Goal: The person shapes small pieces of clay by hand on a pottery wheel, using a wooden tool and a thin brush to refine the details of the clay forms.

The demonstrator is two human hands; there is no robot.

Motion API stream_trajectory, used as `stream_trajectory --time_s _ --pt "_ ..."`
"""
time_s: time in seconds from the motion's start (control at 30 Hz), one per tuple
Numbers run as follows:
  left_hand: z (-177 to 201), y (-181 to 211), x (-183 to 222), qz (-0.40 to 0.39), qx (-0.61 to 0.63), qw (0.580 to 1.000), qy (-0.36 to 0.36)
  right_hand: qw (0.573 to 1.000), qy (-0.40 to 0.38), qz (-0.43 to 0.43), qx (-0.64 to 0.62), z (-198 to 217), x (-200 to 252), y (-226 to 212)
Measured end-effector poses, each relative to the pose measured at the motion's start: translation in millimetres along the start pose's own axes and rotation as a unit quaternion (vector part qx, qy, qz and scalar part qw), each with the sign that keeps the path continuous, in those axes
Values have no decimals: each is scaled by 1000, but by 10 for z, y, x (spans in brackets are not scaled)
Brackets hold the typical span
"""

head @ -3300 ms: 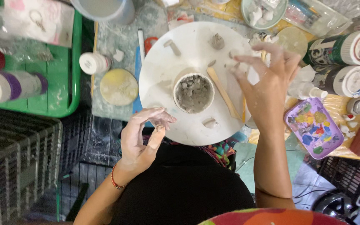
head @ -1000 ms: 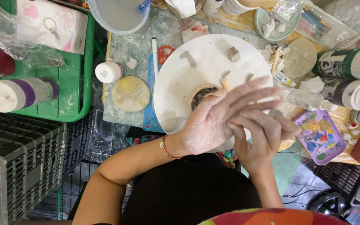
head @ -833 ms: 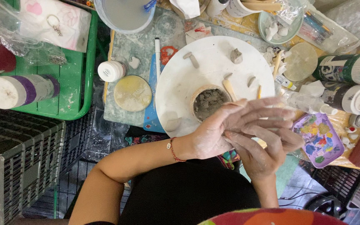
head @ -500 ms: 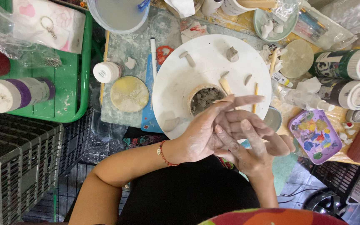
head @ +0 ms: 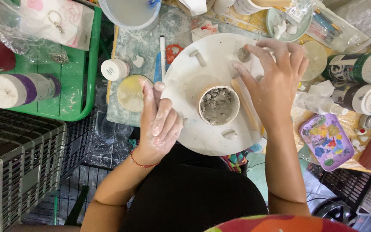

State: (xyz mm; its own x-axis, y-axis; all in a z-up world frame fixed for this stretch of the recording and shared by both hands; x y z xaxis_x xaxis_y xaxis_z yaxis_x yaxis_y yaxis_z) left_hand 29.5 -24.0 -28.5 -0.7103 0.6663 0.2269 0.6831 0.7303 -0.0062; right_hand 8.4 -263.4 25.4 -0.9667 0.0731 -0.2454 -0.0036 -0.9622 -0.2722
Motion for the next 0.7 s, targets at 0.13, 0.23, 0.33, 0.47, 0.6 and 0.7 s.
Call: stream_trajectory --time_s 0.13,0.23,0.33,0.47,0.6,0.7 --pt "40 151 81 -2 -134 984 120 1000 -3 -14 19 2 63 19" --pt "1 314 -1 -39 -420 896 138 996 -14 -78 -49 163 210 -37" --pt "-116 417 -184 -78 -687 710 132 988 -12 -136 -69 367 470 -192" --pt "-332 369 -493 -181 -862 458 121 984 -6 -152 -92 434 711 -280" --pt "-381 314 -645 -175 -896 402 75 978 -3 -174 -115 377 845 -237" --pt "-337 243 -686 -170 -910 372 68 977 0 -161 -137 320 875 -252"
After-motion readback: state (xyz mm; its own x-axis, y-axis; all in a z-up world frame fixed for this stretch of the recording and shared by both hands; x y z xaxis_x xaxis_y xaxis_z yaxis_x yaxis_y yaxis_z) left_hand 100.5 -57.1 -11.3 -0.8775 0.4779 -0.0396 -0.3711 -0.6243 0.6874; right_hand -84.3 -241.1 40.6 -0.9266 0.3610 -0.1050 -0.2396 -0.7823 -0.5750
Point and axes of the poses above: each hand's wrist, its own x-axis away from the middle knuckle, its own z-axis out of the back of the hand, y = z × x, the point moved 3 cm from there along -x, towards the middle knuckle, and after that the axes turned 5 degrees about z, right-handed, at the moved point
